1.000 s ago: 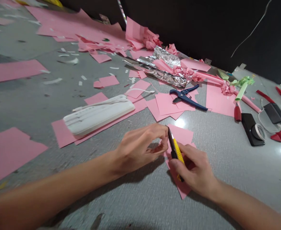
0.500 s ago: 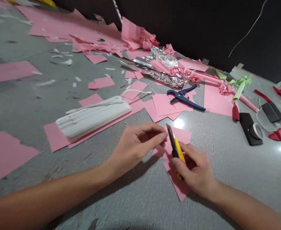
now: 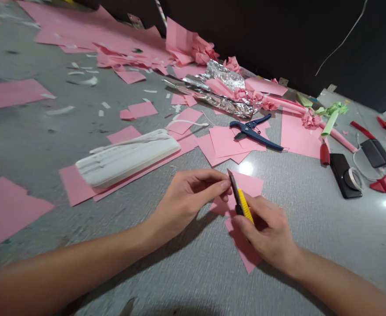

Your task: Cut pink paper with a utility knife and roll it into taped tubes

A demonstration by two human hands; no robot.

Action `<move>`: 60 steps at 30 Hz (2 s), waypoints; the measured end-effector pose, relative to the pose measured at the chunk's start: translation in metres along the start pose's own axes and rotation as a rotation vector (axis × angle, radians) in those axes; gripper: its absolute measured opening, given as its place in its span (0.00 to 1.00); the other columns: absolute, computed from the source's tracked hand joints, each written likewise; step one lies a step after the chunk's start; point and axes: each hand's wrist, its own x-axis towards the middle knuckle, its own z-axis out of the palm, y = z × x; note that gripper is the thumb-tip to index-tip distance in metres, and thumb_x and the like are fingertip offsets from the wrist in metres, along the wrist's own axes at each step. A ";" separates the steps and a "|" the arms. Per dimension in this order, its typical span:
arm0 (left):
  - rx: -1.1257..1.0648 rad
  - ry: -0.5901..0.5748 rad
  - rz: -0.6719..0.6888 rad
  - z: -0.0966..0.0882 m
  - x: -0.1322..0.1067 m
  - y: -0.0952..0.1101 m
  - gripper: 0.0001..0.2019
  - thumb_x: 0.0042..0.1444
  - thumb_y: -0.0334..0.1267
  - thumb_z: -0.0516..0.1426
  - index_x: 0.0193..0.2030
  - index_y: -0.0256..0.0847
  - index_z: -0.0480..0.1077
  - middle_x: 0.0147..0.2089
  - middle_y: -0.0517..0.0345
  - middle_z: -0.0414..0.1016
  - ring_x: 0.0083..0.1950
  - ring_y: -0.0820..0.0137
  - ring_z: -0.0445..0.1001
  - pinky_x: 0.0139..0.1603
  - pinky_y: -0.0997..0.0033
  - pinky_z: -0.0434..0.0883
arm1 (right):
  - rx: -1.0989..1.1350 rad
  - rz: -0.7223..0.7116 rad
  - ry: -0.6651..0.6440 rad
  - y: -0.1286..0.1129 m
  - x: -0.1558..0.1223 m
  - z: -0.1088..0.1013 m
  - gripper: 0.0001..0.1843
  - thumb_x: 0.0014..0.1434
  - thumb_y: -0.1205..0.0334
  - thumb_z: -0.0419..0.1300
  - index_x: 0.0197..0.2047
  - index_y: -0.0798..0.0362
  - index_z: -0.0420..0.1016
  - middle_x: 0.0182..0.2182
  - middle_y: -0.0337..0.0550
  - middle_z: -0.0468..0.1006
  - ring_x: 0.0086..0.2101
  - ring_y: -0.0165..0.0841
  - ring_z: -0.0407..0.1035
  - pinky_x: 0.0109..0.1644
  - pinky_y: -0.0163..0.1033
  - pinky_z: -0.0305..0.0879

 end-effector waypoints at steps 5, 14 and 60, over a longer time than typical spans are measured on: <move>0.003 -0.001 0.045 0.000 0.000 0.000 0.07 0.66 0.37 0.64 0.36 0.42 0.82 0.31 0.56 0.82 0.30 0.68 0.81 0.27 0.73 0.79 | 0.002 0.003 -0.008 -0.001 0.000 -0.001 0.16 0.74 0.59 0.63 0.61 0.47 0.83 0.28 0.35 0.77 0.28 0.33 0.71 0.31 0.38 0.69; 0.018 0.001 0.076 0.000 0.000 -0.001 0.07 0.66 0.36 0.64 0.36 0.42 0.82 0.31 0.55 0.83 0.30 0.68 0.81 0.28 0.71 0.80 | -0.005 -0.027 0.018 -0.001 0.001 0.000 0.14 0.73 0.61 0.65 0.60 0.47 0.84 0.30 0.35 0.79 0.28 0.31 0.71 0.33 0.37 0.69; 1.315 -0.472 0.338 -0.031 0.038 -0.044 0.45 0.62 0.71 0.62 0.79 0.47 0.66 0.81 0.38 0.64 0.80 0.38 0.64 0.80 0.36 0.62 | -0.485 0.142 0.257 0.145 0.035 -0.072 0.23 0.69 0.54 0.57 0.60 0.45 0.88 0.56 0.51 0.86 0.55 0.49 0.81 0.62 0.51 0.75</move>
